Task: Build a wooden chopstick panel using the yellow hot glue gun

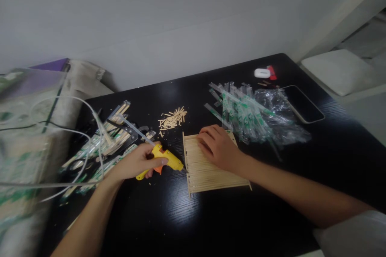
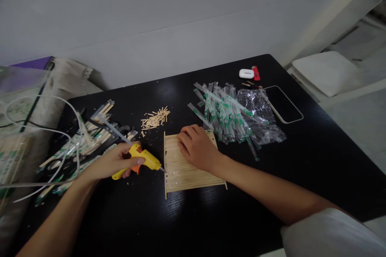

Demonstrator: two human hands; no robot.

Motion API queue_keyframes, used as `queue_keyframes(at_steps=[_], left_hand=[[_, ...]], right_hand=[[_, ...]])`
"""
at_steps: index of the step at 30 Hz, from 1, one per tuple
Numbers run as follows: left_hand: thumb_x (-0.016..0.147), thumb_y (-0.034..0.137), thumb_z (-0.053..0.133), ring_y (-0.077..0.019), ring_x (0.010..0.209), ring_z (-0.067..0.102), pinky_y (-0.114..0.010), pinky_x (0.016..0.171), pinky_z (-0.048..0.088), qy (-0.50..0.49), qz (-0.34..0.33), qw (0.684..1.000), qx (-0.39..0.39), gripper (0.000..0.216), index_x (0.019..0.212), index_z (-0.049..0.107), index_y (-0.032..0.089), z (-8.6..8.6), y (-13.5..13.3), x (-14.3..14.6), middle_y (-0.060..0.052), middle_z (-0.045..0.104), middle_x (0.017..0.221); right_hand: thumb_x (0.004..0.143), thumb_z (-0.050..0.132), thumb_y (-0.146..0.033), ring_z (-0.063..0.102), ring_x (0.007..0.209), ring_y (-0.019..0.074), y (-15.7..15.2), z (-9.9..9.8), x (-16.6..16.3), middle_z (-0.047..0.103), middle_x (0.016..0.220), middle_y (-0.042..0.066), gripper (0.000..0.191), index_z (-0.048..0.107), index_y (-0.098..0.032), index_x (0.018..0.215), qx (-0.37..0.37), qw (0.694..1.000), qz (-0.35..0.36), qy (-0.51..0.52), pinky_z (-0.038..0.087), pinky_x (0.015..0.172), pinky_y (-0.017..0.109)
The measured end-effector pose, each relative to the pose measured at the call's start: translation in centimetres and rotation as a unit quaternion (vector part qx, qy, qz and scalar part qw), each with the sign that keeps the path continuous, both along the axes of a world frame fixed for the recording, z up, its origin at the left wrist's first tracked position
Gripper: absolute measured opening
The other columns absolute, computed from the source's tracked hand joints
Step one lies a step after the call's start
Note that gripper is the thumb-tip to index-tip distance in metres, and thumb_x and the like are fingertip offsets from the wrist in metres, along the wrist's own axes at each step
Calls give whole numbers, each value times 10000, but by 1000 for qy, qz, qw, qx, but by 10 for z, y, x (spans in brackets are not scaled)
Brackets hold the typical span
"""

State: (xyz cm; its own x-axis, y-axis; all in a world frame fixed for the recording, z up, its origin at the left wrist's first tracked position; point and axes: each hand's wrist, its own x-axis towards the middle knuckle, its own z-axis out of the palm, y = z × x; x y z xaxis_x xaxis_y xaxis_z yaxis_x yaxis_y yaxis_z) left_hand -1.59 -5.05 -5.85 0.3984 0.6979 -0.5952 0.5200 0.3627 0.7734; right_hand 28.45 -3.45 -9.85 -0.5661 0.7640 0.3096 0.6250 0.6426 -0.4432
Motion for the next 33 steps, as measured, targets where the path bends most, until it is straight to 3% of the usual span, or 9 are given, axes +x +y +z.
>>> queue_keyframes(at_steps=[26,33], left_hand=[[834,465,751,-127,512,639,-200,467,524,4,-25,1000,2,297,938,722,187,1,-2,1,-26,736,701],[823,432,765,-108,486,608,-181,441,484,-6,-57,998,11,261,916,736,190,3,-1,2,-12,720,691]], right_hand=[[1046,456,-215,540,1021,285,-2,-1,0,660,1114,137,246,685,-147,1104,28,999,-3,-32,471,889,451],[1045,459,-218,545,1035,287,-1,-1,-1,663,1122,143,248,689,-152,1107,16,1000,-6,-22,470,890,463]])
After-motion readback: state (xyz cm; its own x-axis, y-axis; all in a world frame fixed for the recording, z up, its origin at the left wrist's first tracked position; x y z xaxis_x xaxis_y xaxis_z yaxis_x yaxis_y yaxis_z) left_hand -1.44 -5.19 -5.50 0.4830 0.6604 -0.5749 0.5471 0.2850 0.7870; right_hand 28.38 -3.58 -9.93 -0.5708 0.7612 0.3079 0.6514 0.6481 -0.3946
